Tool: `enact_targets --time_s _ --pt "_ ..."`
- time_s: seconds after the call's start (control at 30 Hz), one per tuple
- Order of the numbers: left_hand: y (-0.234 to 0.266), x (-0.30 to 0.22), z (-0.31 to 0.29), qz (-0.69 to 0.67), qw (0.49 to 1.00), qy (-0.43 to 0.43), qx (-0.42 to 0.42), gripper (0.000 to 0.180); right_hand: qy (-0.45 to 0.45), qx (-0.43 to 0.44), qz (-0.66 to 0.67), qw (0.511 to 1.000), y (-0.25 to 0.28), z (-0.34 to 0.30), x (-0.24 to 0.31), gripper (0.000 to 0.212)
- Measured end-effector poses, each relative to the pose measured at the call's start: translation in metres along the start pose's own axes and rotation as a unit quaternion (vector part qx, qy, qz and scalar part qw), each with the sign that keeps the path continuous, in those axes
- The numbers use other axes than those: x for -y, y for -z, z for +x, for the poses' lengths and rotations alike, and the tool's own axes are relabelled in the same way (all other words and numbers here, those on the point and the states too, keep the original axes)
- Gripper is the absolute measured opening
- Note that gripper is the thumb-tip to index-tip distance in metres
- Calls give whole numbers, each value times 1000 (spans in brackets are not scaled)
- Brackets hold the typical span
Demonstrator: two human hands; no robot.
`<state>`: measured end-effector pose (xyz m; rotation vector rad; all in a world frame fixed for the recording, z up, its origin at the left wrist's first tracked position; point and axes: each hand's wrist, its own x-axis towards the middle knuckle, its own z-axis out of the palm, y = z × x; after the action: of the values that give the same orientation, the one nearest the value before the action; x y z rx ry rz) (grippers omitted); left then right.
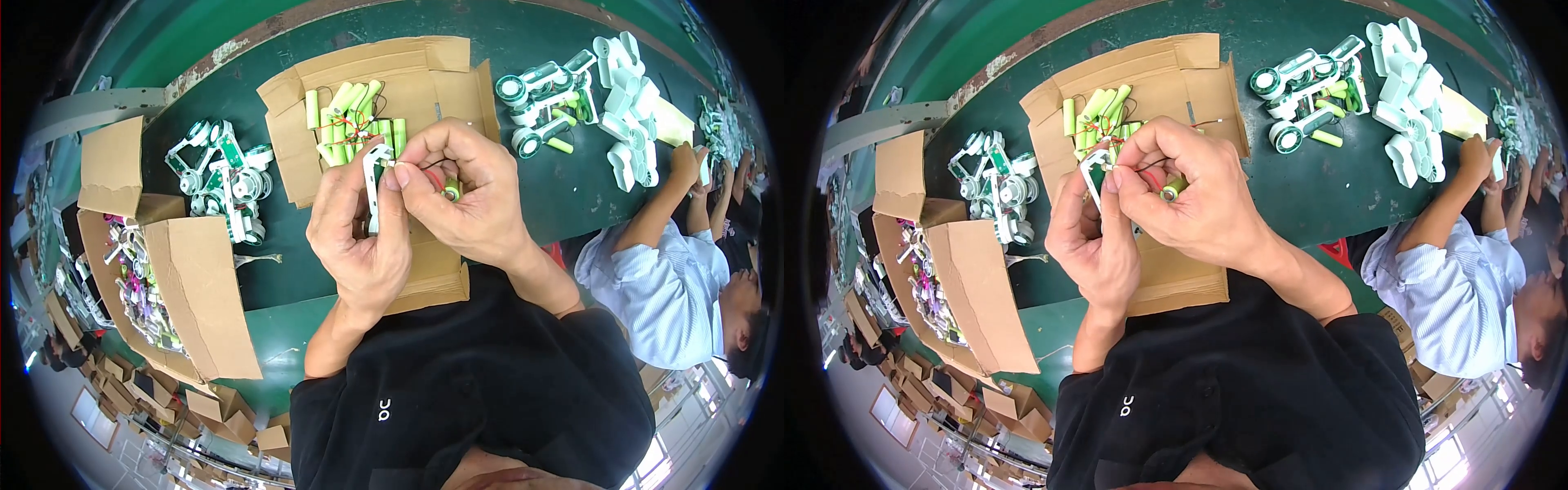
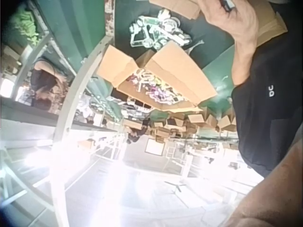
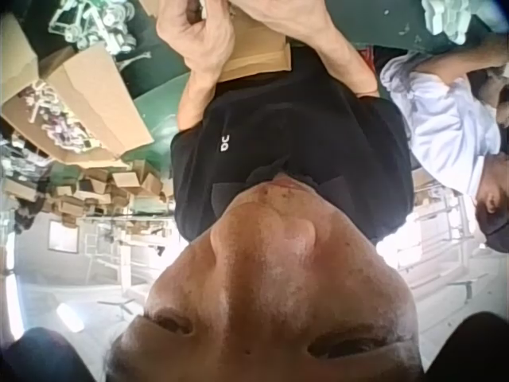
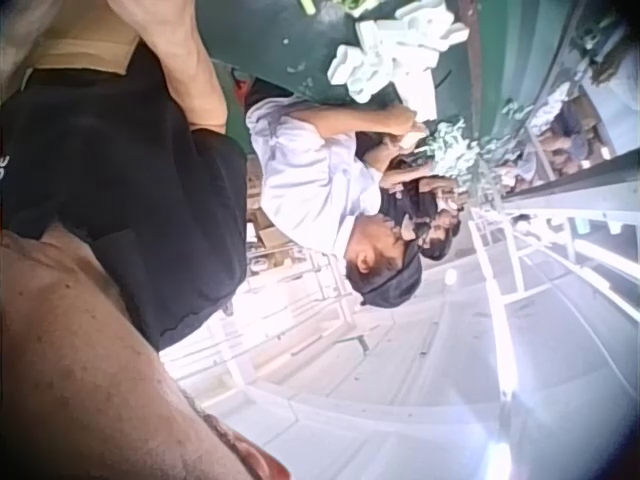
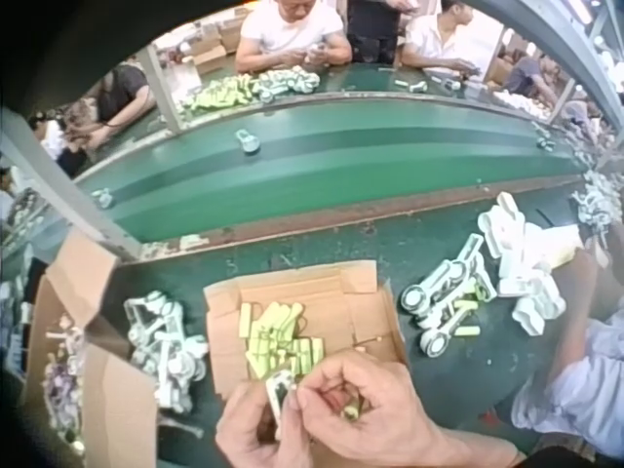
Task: The person assembles internal electronic components by hand, inserting batteries and circuit boards into plastic device housings on an assembly line.
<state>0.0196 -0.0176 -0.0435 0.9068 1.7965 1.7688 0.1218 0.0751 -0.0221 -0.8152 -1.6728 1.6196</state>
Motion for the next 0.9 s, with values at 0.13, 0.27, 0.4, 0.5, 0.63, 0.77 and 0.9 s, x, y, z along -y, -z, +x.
enact_targets --time_s 0.13,0.27,0.4,0.5,0.63,0.77,0.9 --pt "2 -2 2 90 996 -29 1 33 -32 13 -13 999 2 2 3 13" --pt "1 -10 7 175 982 -76 6 34 -25 28 -70 997 6 4 6 13" --pt "-1 -10 8 216 972 -95 4 35 -51 38 -91 994 9 7 11 12" --pt "-2 -11 8 218 970 -106 -1 34 -70 43 -61 995 10 10 12 12" --pt "-3 -10 9 219 968 -126 -4 34 -153 65 41 985 13 15 16 12" --pt "-5 -10 8 214 969 -122 -6 34 -153 74 49 984 14 16 17 12" --pt "-5 -12 8 222 970 -102 -2 33 -150 77 37 985 15 17 18 12"
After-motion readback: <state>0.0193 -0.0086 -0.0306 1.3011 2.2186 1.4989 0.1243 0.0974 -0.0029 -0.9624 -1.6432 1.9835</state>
